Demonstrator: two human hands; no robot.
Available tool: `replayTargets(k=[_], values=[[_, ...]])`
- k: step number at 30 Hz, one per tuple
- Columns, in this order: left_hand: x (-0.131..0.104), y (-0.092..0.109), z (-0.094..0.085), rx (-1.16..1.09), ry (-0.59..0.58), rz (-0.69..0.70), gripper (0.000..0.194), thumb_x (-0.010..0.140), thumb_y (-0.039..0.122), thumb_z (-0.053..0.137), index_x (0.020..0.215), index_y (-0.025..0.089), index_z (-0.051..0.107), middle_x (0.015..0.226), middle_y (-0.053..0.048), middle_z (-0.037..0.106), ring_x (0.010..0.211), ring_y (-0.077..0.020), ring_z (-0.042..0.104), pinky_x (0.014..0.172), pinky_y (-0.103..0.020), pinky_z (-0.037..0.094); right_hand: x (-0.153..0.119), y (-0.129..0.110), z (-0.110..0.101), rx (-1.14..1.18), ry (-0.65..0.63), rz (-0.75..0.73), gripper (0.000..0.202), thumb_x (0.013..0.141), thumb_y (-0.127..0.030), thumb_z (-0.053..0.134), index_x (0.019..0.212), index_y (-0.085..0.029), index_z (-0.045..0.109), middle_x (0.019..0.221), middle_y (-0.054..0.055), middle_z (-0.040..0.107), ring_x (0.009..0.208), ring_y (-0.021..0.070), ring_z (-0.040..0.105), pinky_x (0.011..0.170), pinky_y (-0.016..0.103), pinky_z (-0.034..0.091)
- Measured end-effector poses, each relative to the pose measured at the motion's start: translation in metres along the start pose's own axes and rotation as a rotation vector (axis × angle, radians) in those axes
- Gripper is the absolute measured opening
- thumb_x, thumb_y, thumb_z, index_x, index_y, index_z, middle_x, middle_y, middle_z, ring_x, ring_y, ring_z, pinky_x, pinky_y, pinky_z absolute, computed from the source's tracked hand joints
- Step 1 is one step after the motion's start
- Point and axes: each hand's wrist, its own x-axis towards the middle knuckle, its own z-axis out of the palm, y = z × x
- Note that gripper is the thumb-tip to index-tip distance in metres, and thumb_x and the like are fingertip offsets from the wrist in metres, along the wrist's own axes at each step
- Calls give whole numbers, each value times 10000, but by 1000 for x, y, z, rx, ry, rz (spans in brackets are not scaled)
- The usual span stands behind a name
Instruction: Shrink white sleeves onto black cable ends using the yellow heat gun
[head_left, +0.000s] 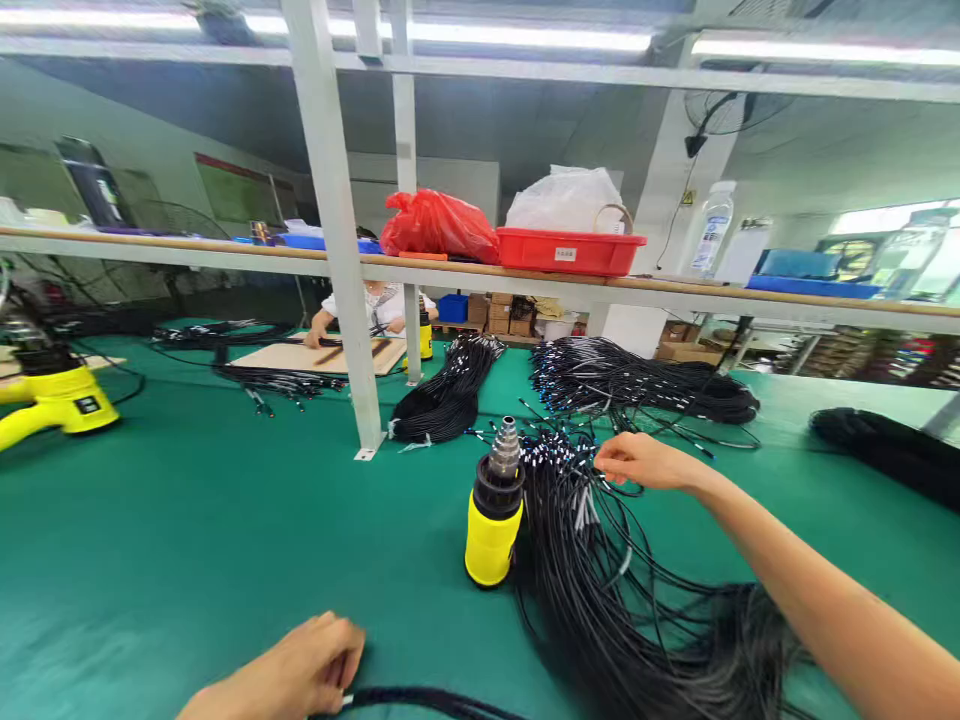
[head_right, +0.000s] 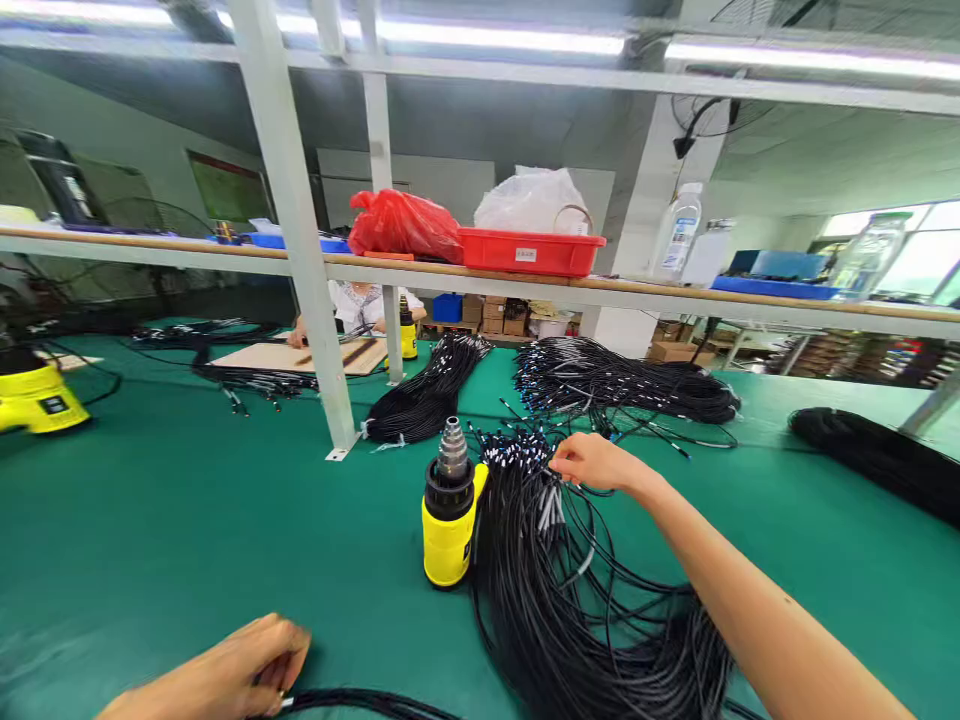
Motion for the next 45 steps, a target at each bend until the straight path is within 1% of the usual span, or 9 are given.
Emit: replayTargets(k=[5,10,16,21,25,27,30,33,45], values=[[-4,-14,-10,19,72,68,203,782,141,472,915,179,621,984,-46,659,920,-198,592,816,-264,459,-11,-4,-7,47,71,-5,366,849,-478,502,819,-153,669,781,106,728,741,231,673,617,284,479],[-21,-7,-64,-18,292,172,232,910,359,437,844,225,615,907,4,657,854,-178,568,788,-214,431,-28,-28,-25,158,135,-72,442,861,-554,505,897,-144,667,812,87,712,729,191,646,644,276,493],[-62,67,-139,88,496,330,230,958,413,448,842,263,578,885,63,617,817,-130,525,768,-167,373,-59,-105,-31,255,253,-357,286,919,-401,533,940,-164,693,867,47,691,791,167,599,700,278,470],[-65,131,-172,237,672,574,234,948,408,488,813,241,580,798,58,613,718,-120,526,671,-190,362,-71,-158,-18,214,182,-477,248,957,-303,508,1167,-209,600,1144,44,647,1023,186,576,857,302,455],[-54,159,-181,236,750,663,252,958,368,482,777,226,585,707,65,592,633,-110,494,582,-218,330,-62,-170,-11,427,-29,-480,224,998,-291,383,1115,-172,531,967,45,630,901,175,589,821,327,469],[-49,165,-181,198,736,669,245,971,349,461,800,228,588,698,67,588,628,-110,492,573,-224,328,-54,-168,-8,566,-54,-424,186,994,-306,377,1007,-178,510,834,2,566,762,144,576,732,302,476],[-43,162,-176,172,731,645,210,988,324,420,929,234,600,780,48,622,701,-129,529,624,-239,354,-43,-159,-4,558,98,-335,164,955,-324,452,870,-191,493,716,-49,448,598,100,443,564,242,400],[-37,154,-171,202,756,587,220,991,291,392,998,213,597,852,7,640,800,-165,557,689,-271,366,-33,-147,-2,428,257,-314,178,915,-300,505,781,-184,504,669,-54,416,589,102,360,520,237,314],[-8,137,-169,34,719,536,368,967,420,421,674,197,438,595,63,408,562,-111,306,511,-242,233,-10,-139,0,323,310,-261,199,852,-317,535,708,-185,502,602,-59,427,563,107,370,523,254,266]])
